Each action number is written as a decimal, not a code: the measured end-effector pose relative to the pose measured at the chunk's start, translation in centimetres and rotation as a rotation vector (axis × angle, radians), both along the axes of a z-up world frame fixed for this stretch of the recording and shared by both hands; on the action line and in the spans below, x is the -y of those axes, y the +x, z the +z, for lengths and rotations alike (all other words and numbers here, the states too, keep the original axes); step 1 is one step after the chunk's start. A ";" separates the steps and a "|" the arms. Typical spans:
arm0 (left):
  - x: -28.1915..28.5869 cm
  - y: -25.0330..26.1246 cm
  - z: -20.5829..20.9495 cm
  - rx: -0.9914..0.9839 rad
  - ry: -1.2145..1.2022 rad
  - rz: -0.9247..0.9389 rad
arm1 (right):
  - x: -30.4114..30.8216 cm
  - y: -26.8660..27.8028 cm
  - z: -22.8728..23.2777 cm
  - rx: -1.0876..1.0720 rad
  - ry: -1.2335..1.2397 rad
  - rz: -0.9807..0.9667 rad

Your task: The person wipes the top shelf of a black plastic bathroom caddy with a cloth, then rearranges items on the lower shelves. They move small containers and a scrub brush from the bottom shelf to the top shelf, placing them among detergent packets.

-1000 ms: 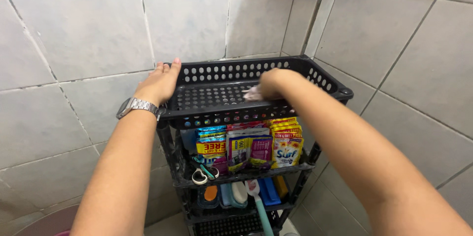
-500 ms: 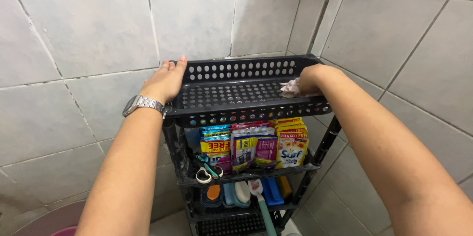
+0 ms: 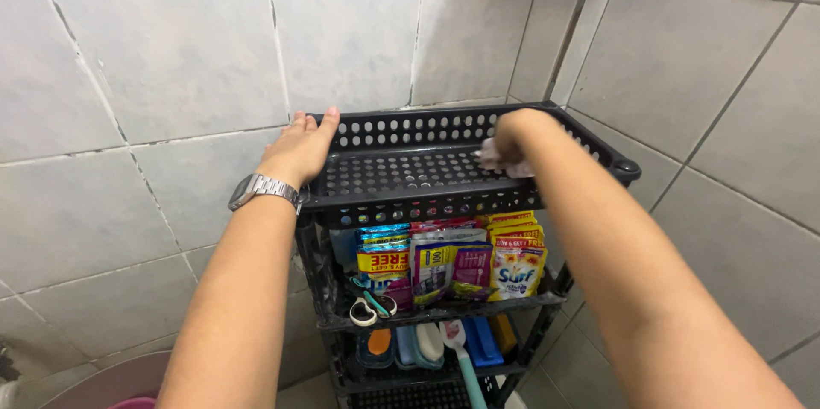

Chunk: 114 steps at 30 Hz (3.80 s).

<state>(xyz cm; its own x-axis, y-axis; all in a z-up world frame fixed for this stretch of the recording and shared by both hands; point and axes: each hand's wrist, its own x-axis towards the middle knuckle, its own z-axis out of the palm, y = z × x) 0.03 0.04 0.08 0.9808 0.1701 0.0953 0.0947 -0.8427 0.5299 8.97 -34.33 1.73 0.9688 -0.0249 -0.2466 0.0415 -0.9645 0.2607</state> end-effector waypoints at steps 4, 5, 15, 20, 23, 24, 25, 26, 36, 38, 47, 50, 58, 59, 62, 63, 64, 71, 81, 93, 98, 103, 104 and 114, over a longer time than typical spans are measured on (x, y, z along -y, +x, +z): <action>0.1 0.1 0.0 -0.003 0.000 0.000 | -5.8 -1.5 0.6 -0.045 -0.007 0.176; 0.1 0.1 0.0 -0.007 -0.009 0.002 | -7.7 -2.0 0.7 -0.059 0.001 0.229; -0.1 0.0 0.0 -0.016 -0.070 0.013 | -22.2 -7.1 0.7 -0.268 0.402 0.452; 0.3 -0.2 0.1 -0.013 -0.063 0.021 | -21.7 -8.0 1.0 -0.297 0.526 0.467; 0.2 -0.4 0.3 -0.007 -0.054 0.018 | -21.1 -8.7 1.4 -0.258 0.477 0.505; 0.2 -0.4 0.3 -0.004 -0.050 0.016 | -20.9 -9.0 1.6 -0.262 0.439 0.544; 0.2 -0.4 0.4 -0.005 -0.049 0.017 | -20.8 -9.3 1.8 -0.267 0.400 0.583; 0.2 -0.4 0.3 -0.005 -0.049 0.017 | -20.7 -9.5 1.9 -0.271 0.362 0.622; 0.4 -0.5 0.4 -0.026 -0.057 0.014 | -20.1 -11.1 3.0 -0.314 0.367 0.570; 0.4 -0.5 0.4 -0.028 -0.067 0.015 | -19.9 -11.2 3.2 -0.301 0.357 0.541; 0.0 -0.7 0.3 0.005 -0.115 0.026 | -11.4 -11.2 4.6 -0.274 0.201 0.433; 0.1 -0.7 0.3 0.001 -0.091 0.014 | -6.9 -11.1 4.9 -0.248 0.160 0.362; -0.1 -0.4 0.1 0.021 -0.108 0.006 | 1.1 -9.7 4.6 -0.223 0.210 0.113; -0.2 -0.4 0.0 0.024 -0.112 0.006 | 1.8 -9.5 4.6 -0.227 0.187 0.081; -0.1 -0.5 0.1 0.025 -0.113 -0.004 | 3.8 -9.2 4.5 -0.247 0.357 -0.009; 0.0 -0.6 0.1 0.024 -0.113 -0.008 | 4.4 -9.2 4.6 -0.261 0.398 -0.021; 0.0 -0.6 0.2 0.015 -0.113 0.003 | 4.9 -9.2 4.6 -0.275 0.438 -0.034; 0.1 -0.9 0.4 0.002 -0.058 0.001 | 4.3 -8.7 4.3 -0.141 0.270 -0.044; -0.2 0.0 0.0 -0.005 -0.002 -0.017 | 3.9 -6.0 4.1 -0.154 0.436 -0.111; -0.4 0.1 0.0 0.010 -0.030 -0.029 | 3.6 -2.9 3.3 -0.035 0.306 -0.105; -0.4 -0.2 0.2 -0.015 -0.029 0.016 | 2.6 -2.2 2.7 0.086 0.189 -0.005; 0.1 -0.7 0.5 -0.011 -0.008 0.004 | 3.5 -0.6 2.3 0.102 0.212 -0.048; 0.1 -0.7 0.5 -0.018 -0.007 0.004 | 3.7 -0.2 2.2 0.110 0.229 -0.058; -0.2 -0.7 0.3 -0.001 -0.127 -0.019 | 1.6 -0.9 2.4 0.116 0.212 -0.017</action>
<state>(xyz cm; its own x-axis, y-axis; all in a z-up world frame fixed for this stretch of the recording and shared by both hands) -0.68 0.24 0.42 0.9841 0.1622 0.0731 0.0801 -0.7706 0.6323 8.06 -35.94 4.09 0.9909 -0.0010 -0.1349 0.0064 -0.9985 0.0540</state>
